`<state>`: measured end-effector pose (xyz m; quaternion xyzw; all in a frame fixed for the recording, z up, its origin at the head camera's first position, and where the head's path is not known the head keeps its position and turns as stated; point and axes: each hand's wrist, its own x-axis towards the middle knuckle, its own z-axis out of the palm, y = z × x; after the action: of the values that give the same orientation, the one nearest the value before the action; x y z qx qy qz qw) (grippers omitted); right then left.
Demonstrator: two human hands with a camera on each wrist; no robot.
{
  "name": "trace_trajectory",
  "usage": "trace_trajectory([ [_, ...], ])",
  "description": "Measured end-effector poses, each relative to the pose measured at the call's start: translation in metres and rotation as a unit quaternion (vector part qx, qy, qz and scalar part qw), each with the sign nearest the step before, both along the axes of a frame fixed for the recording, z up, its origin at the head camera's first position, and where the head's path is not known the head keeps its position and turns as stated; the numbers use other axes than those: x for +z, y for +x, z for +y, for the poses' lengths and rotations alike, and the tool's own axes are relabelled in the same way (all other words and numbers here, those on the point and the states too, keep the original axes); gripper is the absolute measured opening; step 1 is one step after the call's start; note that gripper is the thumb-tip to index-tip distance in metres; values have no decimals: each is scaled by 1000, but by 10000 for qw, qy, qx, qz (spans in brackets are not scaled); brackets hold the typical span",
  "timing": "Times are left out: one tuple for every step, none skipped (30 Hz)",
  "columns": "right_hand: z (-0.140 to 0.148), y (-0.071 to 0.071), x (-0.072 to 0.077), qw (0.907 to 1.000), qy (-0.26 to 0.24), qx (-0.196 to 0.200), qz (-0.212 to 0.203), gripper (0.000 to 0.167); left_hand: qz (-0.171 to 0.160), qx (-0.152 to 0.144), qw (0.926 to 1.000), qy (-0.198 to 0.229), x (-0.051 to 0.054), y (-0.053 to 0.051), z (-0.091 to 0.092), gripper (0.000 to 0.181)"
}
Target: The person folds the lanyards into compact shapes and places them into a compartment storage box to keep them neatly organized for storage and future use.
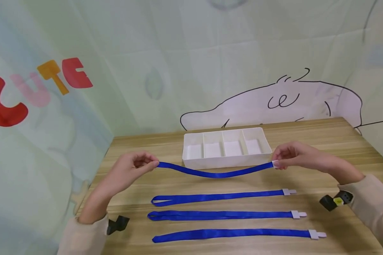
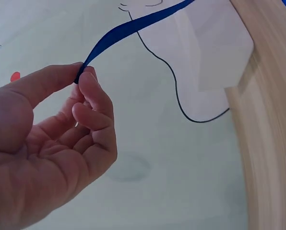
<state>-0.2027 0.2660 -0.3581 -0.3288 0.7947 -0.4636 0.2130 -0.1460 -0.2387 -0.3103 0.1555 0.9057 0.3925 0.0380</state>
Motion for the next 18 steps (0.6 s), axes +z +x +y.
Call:
trace_trajectory([
  [-1, 0, 2, 10000, 0, 8, 10, 10, 10, 9, 10000, 14, 1, 0, 3, 20],
  [-3, 1, 3, 10000, -3, 14, 26, 10, 14, 18, 10000, 41, 2, -1, 5, 20],
  [-4, 1, 5, 10000, -20, 26, 42, 10, 30, 9, 10000, 85, 4, -1, 8, 19],
  [-6, 1, 6, 10000, -36, 33, 58, 10, 39, 18, 9999, 120, 6, -1, 11, 19],
  [-7, 1, 8, 9999, -53, 44, 79, 10, 42, 18, 9999, 161, 7, -1, 13, 18],
  [-9, 2, 9, 9999, -71, 50, 69, 9, 50, 7, 9998, 213, 9, -1, 16, 18],
  [-11, 2, 11, 9999, -95, 62, 59, 10, 53, -9, 9996, 266, 10, -1, 19, 18],
  [-13, 2, 12, 9999, -109, 73, 52, 9, 59, -34, 9995, 319, 11, -1, 23, 18],
  [-15, 2, 13, 9999, -122, 88, 37, 10, 82, -58, 9993, 359, 13, -1, 26, 18],
  [-16, 2, 15, 9999, -128, 103, 21, 9, 87, -69, 9991, 402, 14, -1, 29, 18],
  [-18, 2, 16, 9999, -129, 115, 14, 9, 104, -88, 9989, 452, 15, -2, 33, 18],
  [-20, 2, 17, 9998, -138, 138, 20, 9, 132, -116, 9986, 502, 16, -2, 36, 18],
  [-21, 2, 18, 9997, -152, 168, 33, 9, 154, -129, 9983, 545, 16, -2, 40, 18],
  [-22, 2, 20, 9997, -158, 186, 47, 9, 175, -150, 9980, 593, 17, -2, 43, 18],
  [-24, 2, 21, 9997, -159, 198, 65, 8, 199, -162, 9977, 630, 17, -3, 46, 18],
  [-25, 2, 22, 9996, -169, 213, 89, 8, 210, -170, 9974, 666, 17, -3, 50, 17],
  [-26, 1, 23, 9995, -193, 238, 122, 8, 228, -167, 9973, 678, 18, -4, 54, 17],
  [-27, 1, 24, 9994, -208, 251, 128, 8, 240, -167, 9972, 688, 19, -4, 57, 16],
])
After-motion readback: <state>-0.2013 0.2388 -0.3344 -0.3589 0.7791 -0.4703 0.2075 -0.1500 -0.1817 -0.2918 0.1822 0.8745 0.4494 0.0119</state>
